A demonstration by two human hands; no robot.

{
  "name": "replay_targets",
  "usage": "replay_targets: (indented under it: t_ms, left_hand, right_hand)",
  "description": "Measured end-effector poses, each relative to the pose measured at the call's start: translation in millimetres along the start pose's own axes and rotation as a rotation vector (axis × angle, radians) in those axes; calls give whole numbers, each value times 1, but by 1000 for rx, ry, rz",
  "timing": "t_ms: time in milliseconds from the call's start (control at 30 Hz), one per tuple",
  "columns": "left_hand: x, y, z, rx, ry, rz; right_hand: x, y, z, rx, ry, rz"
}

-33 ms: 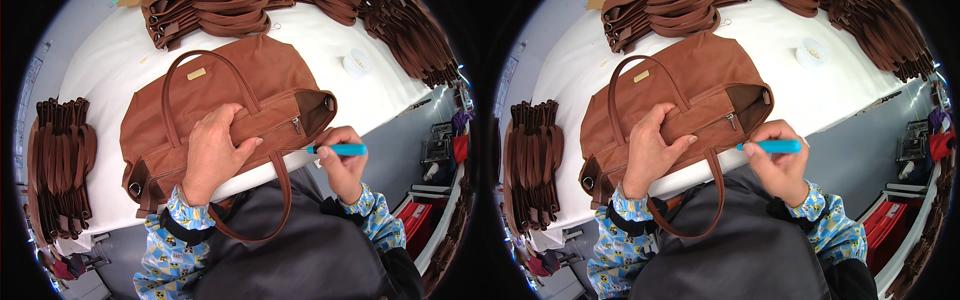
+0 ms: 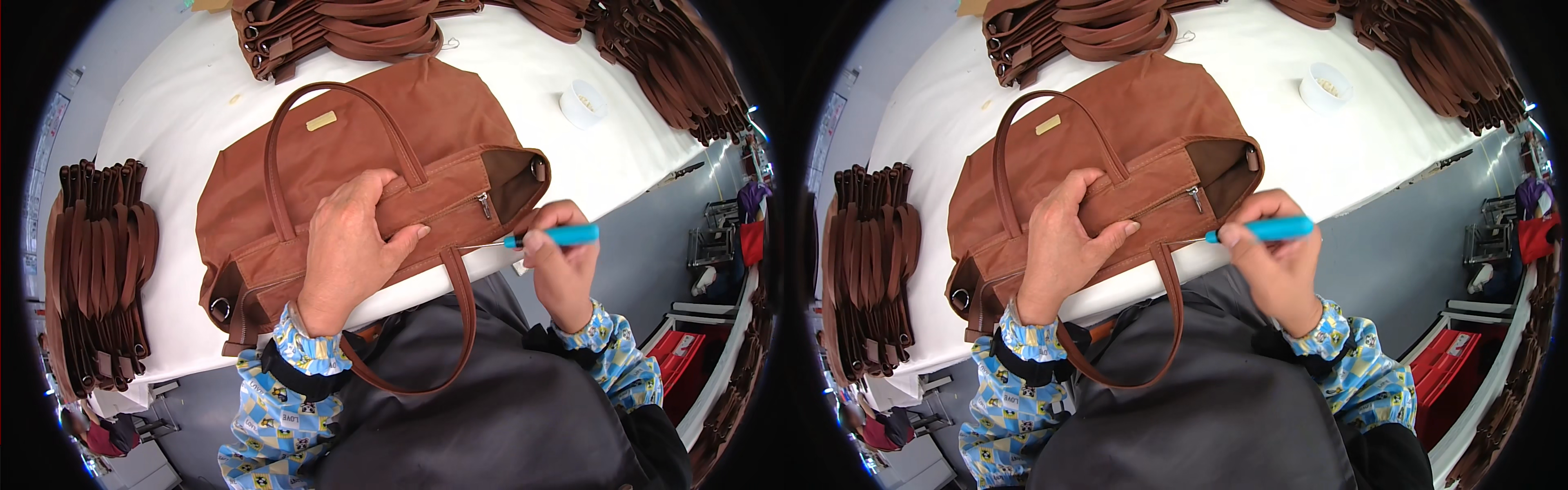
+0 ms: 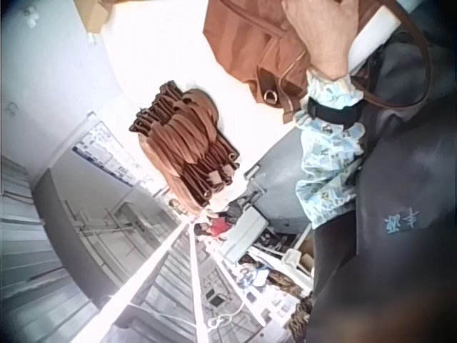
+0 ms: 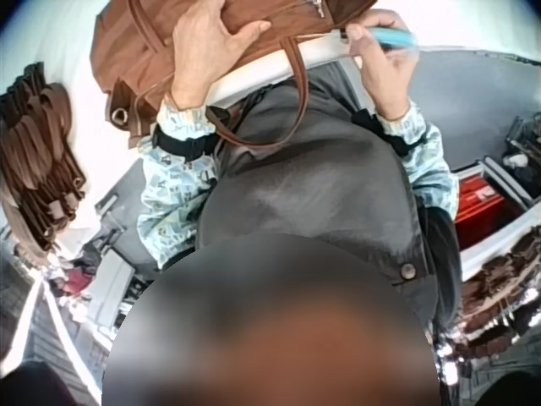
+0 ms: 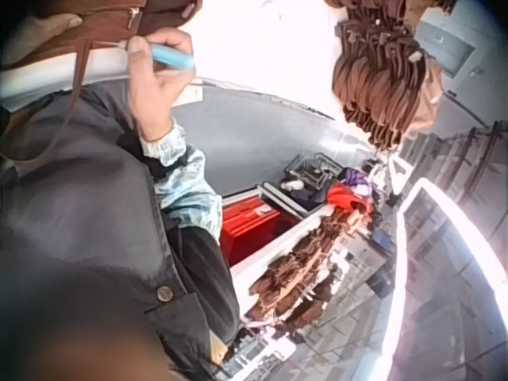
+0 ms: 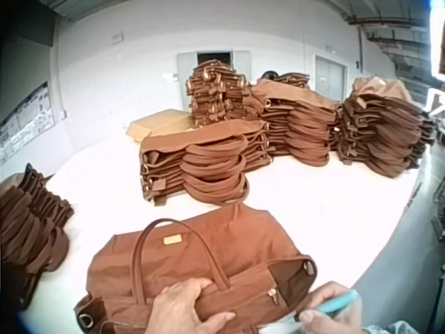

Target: Applying edge paint to the inner handle straps and zipper edges of a leather bag using a specialized applicator tool.

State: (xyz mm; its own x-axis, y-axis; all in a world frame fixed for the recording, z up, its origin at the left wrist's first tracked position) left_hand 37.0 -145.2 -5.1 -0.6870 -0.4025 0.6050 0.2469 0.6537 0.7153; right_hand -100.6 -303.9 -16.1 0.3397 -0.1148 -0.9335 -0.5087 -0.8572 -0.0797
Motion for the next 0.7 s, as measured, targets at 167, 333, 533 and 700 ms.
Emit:
replay_targets:
  t_ms: [167, 333, 533, 700]
  left_hand:
    - [1, 1, 1, 19, -26, -23]
    - [1, 0, 0, 23, -46, -15]
    - [1, 0, 1, -14, 22, 16]
    - [1, 0, 1, -15, 14, 14]
  right_hand:
    - [0, -5, -1, 60, -203, -181]
    - [1, -7, 1, 15, -211, -87]
    - [1, -9, 1, 1, -198, -39]
    - [3, -9, 3, -2, -201, -12]
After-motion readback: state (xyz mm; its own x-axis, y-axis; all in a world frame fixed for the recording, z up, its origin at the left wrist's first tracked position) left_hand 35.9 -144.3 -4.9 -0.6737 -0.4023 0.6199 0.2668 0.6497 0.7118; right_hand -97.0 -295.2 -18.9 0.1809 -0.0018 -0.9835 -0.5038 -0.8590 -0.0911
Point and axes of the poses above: each hand's wrist, its own z-axis away from the middle knuckle, its own y-axis out of the back of the hand, x = y × z, the point moved 5 cm from there along -z, towards the middle knuckle, and after that the axes turned 2 degrees about x, right-handed, at the moved point
